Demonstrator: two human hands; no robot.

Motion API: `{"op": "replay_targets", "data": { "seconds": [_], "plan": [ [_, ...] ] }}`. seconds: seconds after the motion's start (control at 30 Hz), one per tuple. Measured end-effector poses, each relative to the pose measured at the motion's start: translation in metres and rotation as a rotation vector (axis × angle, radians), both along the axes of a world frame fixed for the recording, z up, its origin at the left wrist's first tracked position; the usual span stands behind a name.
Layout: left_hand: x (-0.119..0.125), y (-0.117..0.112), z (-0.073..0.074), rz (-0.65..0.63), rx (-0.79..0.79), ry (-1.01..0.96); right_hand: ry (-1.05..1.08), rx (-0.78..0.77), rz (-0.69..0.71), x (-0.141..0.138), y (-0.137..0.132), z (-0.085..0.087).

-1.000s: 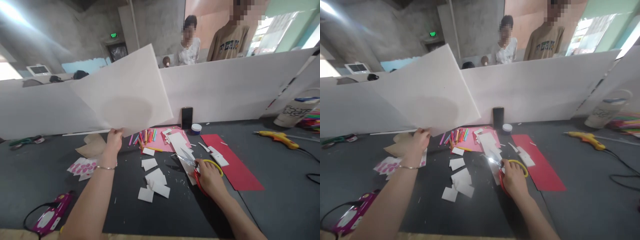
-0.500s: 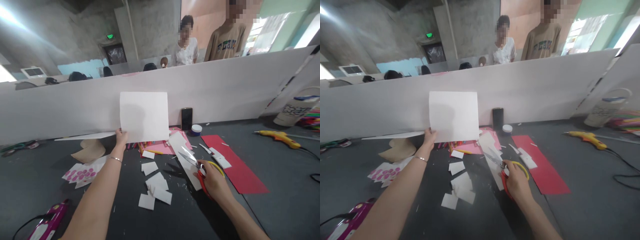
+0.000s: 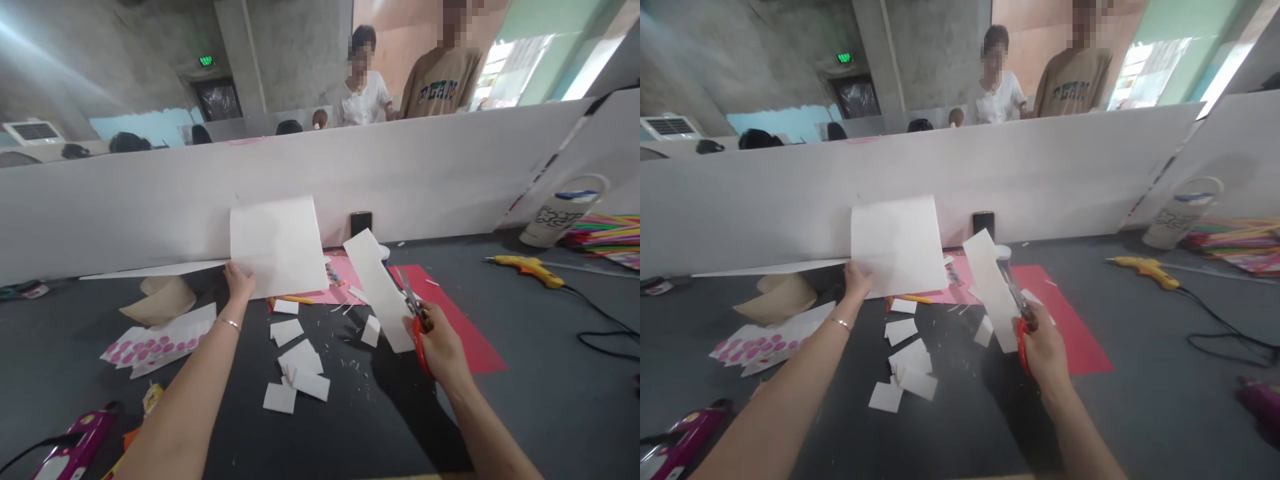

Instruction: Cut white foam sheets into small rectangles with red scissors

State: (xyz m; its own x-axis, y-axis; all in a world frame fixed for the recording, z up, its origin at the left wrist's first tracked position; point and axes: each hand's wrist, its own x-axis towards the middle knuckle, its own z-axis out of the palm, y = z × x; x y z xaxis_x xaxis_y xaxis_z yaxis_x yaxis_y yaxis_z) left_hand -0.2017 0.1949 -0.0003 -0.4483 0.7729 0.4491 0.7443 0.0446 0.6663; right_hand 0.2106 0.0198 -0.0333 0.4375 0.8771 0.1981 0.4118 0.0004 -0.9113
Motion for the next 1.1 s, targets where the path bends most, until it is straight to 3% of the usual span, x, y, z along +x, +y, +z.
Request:
{"op": "replay_targets", "data": {
  "seconds": [0.2, 0.3, 0.43, 0.57, 0.67, 0.8, 0.93, 1.1],
  "plan": [
    [0.025, -0.031, 0.022, -0.090, 0.053, 0.075, 0.328, 0.150, 0.165, -0.009, -0.002, 0.007],
    [0.044, -0.069, 0.037, -0.280, 0.121, 0.226, 0.314, 0.186, 0.131, -0.009, -0.005, 0.008],
    [0.063, -0.135, 0.043, -0.563, -0.165, 0.240, 0.305, 0.168, 0.057, -0.006, -0.007, 0.007],
    [0.060, -0.181, 0.026, -0.673, -0.301, 0.300, 0.340, 0.175, 0.044, -0.005, -0.007, 0.002],
    [0.045, -0.186, 0.006, -0.572, -0.305, 0.372, 0.380, 0.151, 0.012, -0.005, -0.006, -0.004],
    [0.023, -0.169, -0.011, -0.204, -0.358, 0.505, 0.377, 0.117, 0.010, -0.005, -0.004, -0.012],
    [0.011, -0.148, -0.011, -0.027, -0.524, 0.566, 0.352, 0.120, 0.043, -0.007, -0.002, -0.018],
    [0.001, -0.121, -0.002, 0.014, -0.622, 0.469, 0.286, 0.092, 0.031, -0.009, -0.003, -0.020]
  ]
}}
